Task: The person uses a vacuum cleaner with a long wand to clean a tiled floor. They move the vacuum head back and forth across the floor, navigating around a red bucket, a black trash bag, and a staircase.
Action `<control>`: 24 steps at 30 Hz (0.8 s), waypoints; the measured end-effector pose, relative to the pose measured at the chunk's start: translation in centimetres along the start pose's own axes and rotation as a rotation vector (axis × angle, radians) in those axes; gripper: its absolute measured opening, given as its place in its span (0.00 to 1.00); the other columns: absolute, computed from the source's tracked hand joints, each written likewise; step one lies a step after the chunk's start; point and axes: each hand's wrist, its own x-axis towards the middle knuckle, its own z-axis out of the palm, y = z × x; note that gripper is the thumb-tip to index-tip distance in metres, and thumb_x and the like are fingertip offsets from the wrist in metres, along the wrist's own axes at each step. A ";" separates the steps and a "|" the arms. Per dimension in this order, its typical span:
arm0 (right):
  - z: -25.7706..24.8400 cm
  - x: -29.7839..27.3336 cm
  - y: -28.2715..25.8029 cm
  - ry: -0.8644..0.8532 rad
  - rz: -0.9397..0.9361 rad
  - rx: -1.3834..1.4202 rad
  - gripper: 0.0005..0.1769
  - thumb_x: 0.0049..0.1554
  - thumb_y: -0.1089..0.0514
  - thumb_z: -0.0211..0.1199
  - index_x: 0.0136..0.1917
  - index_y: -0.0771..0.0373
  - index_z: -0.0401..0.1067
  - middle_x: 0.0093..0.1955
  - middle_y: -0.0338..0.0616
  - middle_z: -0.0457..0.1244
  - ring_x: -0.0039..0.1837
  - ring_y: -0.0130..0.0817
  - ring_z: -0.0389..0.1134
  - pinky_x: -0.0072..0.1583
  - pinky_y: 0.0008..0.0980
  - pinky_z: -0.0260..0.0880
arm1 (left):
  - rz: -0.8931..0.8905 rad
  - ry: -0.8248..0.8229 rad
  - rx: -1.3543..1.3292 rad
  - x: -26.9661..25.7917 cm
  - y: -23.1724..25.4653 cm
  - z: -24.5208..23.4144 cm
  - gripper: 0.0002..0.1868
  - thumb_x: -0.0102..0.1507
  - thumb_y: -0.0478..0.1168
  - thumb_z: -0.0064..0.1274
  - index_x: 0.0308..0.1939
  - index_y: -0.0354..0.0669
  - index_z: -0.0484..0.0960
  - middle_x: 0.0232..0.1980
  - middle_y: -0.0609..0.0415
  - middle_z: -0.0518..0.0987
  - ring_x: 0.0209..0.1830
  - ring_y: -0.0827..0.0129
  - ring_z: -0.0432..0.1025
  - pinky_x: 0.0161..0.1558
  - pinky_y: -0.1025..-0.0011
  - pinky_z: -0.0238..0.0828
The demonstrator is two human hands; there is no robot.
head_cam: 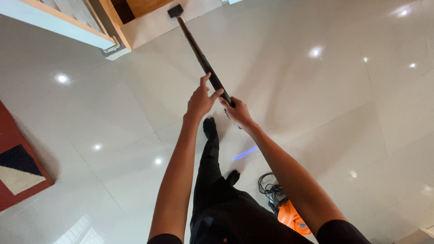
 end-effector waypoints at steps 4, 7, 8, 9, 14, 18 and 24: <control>-0.2 -6.1 5.3 0.043 -0.018 -0.010 0.30 0.58 0.31 0.58 0.41 0.62 0.73 0.26 0.37 0.62 0.29 0.27 0.64 0.34 0.34 0.63 | 0.140 0.030 -0.053 -6.2 -0.7 3.9 0.49 0.60 0.63 0.64 0.76 0.50 0.57 0.71 0.35 0.68 0.70 0.44 0.66 0.61 0.52 0.71; -0.9 -12.2 9.9 0.072 -0.067 -0.003 0.32 0.59 0.32 0.60 0.38 0.65 0.72 0.26 0.40 0.62 0.29 0.29 0.65 0.34 0.34 0.65 | 0.070 -0.032 -0.040 -12.4 -0.1 6.8 0.50 0.57 0.64 0.63 0.74 0.47 0.59 0.79 0.37 0.56 0.69 0.47 0.68 0.60 0.54 0.73; -1.0 -14.4 11.3 0.075 -0.082 0.001 0.33 0.59 0.32 0.61 0.36 0.66 0.72 0.25 0.40 0.62 0.29 0.30 0.65 0.34 0.35 0.65 | 0.023 -0.063 -0.025 -14.8 -0.2 7.9 0.51 0.55 0.65 0.62 0.74 0.46 0.60 0.81 0.37 0.51 0.67 0.48 0.70 0.59 0.55 0.74; -1.2 -16.7 12.7 0.102 -0.105 -0.062 0.33 0.59 0.32 0.61 0.36 0.66 0.72 0.25 0.42 0.61 0.28 0.32 0.64 0.34 0.36 0.64 | 0.119 -0.020 -0.056 -17.3 -0.3 9.2 0.54 0.56 0.66 0.62 0.75 0.42 0.55 0.79 0.38 0.56 0.69 0.47 0.67 0.60 0.54 0.72; -2.2 -27.4 18.4 0.079 -0.013 -0.193 0.35 0.59 0.30 0.58 0.33 0.65 0.73 0.22 0.43 0.60 0.25 0.33 0.61 0.31 0.40 0.61 | 0.224 -0.008 -0.025 -27.7 -0.7 15.2 0.58 0.58 0.67 0.63 0.78 0.37 0.52 0.75 0.42 0.65 0.72 0.47 0.66 0.62 0.55 0.69; -2.7 -35.3 23.0 0.115 0.004 -0.133 0.40 0.56 0.26 0.58 0.30 0.68 0.73 0.21 0.44 0.60 0.25 0.34 0.63 0.31 0.38 0.62 | 0.114 -0.070 -0.139 -35.7 -0.1 19.5 0.56 0.56 0.67 0.59 0.76 0.39 0.54 0.78 0.44 0.62 0.61 0.54 0.75 0.54 0.60 0.77; -3.2 -42.7 29.3 0.127 0.081 -0.055 0.38 0.54 0.25 0.58 0.31 0.64 0.74 0.22 0.42 0.62 0.26 0.33 0.67 0.31 0.35 0.67 | 0.185 -0.126 -0.053 -43.0 0.6 23.8 0.55 0.57 0.68 0.57 0.75 0.36 0.56 0.75 0.44 0.67 0.56 0.57 0.79 0.53 0.62 0.76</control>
